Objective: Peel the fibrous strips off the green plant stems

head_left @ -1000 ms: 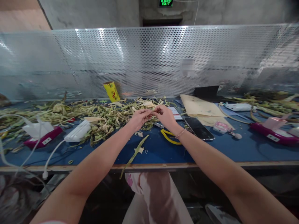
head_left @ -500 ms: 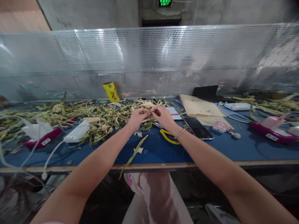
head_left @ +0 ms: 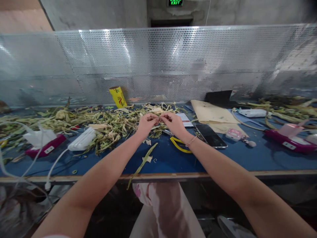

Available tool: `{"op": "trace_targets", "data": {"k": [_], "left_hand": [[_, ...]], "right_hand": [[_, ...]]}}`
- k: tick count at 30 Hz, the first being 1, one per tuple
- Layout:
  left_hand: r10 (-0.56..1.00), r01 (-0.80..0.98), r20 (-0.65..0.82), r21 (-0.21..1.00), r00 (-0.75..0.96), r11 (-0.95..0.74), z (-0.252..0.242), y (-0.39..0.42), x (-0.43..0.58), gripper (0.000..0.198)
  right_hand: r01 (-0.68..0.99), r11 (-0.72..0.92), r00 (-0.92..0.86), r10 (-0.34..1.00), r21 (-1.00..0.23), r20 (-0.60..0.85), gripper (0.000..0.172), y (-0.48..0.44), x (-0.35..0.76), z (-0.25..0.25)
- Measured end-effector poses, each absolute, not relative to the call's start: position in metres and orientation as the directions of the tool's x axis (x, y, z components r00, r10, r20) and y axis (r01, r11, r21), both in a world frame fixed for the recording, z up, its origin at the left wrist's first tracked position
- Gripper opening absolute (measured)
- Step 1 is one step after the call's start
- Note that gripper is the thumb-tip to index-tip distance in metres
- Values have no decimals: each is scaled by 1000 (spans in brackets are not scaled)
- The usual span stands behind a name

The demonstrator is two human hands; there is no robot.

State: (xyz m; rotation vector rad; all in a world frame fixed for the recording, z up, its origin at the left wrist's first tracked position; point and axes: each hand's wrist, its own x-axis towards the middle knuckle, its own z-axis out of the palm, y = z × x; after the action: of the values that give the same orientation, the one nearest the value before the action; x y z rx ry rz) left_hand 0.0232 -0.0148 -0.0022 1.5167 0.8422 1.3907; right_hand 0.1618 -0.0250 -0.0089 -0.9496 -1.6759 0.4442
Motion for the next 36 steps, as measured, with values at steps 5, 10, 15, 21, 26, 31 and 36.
{"op": "trace_targets", "data": {"k": [5,10,15,21,26,31,36], "left_hand": [[894,-69,418,908,161,-412,-4,-13,24,14],[893,-37,425,905,149,-424,-5,-13,24,12],[879,-18,452,890,149,-455,-7,-12,24,11],[893,-8,424,904,148,-428,-8,-12,24,16],[914,-54,365,931,179,-361,-5,-15,26,16],[913,-138,328,943,245,-302,-4,-16,27,21],[915,-219,311,941,257,-258,-4,-17,29,23]], "right_hand": [[297,567,-48,812,-768,581,10,-20,162,-11],[259,558,-86,826,-788,557,11,-18,163,-10],[329,576,-96,809,-749,580,14,-21,164,-8],[453,650,-133,726,-610,675,15,-23,166,-8],[540,671,-136,665,-508,734,12,-21,169,-10],[584,693,-145,602,-423,785,11,-21,172,-9],[583,730,-160,533,-356,831,12,-20,173,-9]]}}
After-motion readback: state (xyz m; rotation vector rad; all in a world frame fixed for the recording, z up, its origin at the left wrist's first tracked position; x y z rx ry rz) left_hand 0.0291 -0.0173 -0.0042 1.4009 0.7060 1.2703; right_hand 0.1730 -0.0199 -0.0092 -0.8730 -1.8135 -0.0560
